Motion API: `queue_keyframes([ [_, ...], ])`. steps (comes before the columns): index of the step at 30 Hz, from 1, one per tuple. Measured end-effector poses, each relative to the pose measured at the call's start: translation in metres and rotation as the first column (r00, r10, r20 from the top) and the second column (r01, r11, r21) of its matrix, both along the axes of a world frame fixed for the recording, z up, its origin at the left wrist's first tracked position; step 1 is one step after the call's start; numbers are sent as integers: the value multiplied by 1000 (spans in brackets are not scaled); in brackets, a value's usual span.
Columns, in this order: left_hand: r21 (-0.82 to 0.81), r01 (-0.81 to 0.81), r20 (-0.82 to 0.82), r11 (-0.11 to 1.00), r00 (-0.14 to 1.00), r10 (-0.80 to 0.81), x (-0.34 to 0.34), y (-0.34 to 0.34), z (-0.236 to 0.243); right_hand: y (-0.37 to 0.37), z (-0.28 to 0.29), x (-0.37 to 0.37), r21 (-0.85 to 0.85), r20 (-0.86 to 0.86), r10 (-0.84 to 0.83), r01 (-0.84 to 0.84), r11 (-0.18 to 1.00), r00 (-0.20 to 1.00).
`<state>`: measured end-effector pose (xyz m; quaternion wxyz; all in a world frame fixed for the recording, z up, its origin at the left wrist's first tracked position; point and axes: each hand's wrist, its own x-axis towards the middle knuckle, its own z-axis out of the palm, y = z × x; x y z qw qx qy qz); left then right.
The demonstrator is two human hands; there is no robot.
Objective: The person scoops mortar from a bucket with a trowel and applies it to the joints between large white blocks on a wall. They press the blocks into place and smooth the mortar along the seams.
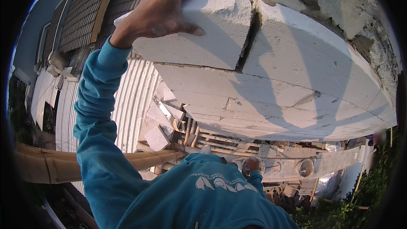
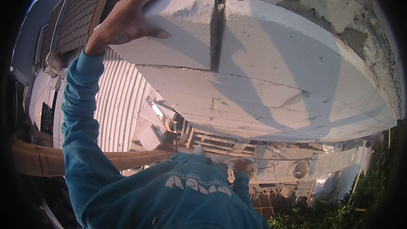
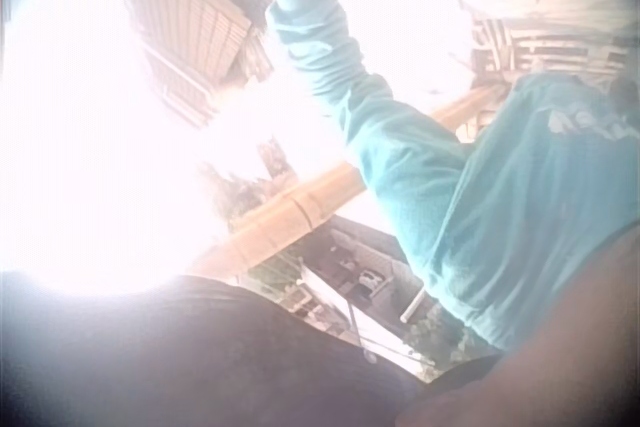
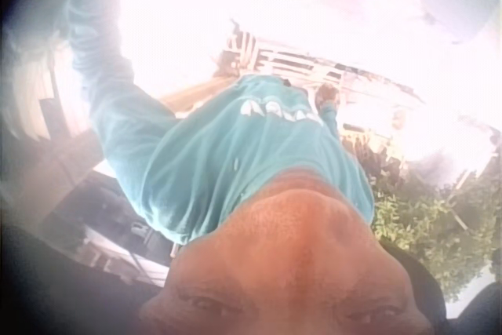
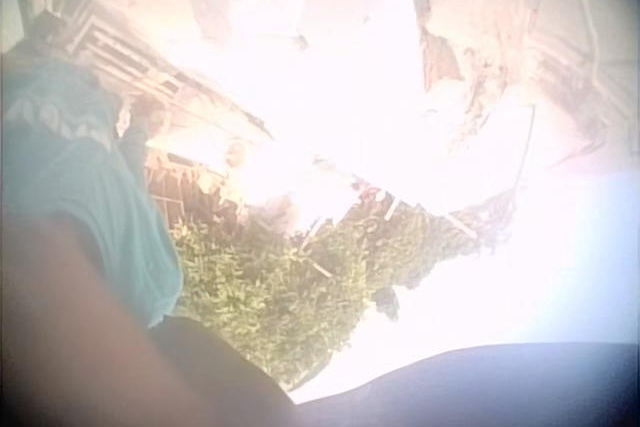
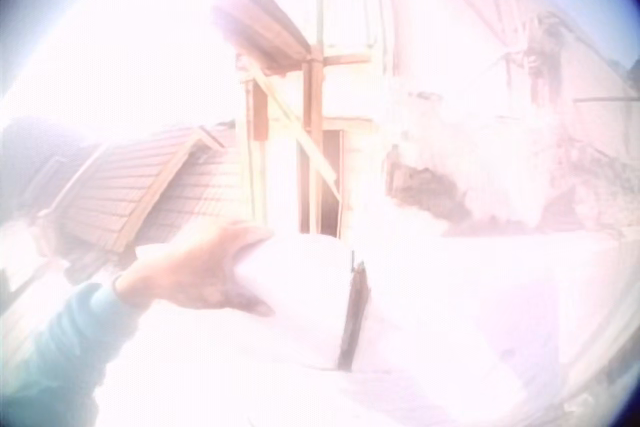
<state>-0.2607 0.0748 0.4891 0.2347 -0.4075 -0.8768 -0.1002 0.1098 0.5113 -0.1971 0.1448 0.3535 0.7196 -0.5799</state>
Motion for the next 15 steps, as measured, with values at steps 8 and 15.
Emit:
queue_keyframes([
  [8,-49,-8,99,999,995,13,-6,8,0,-42,74,-39,-48,63,-75,78,996,995],
  [15,-74,30,94,997,995,-23,-16,8,-1,-43,71,-47,-79,160,-105,118,990,982],
])
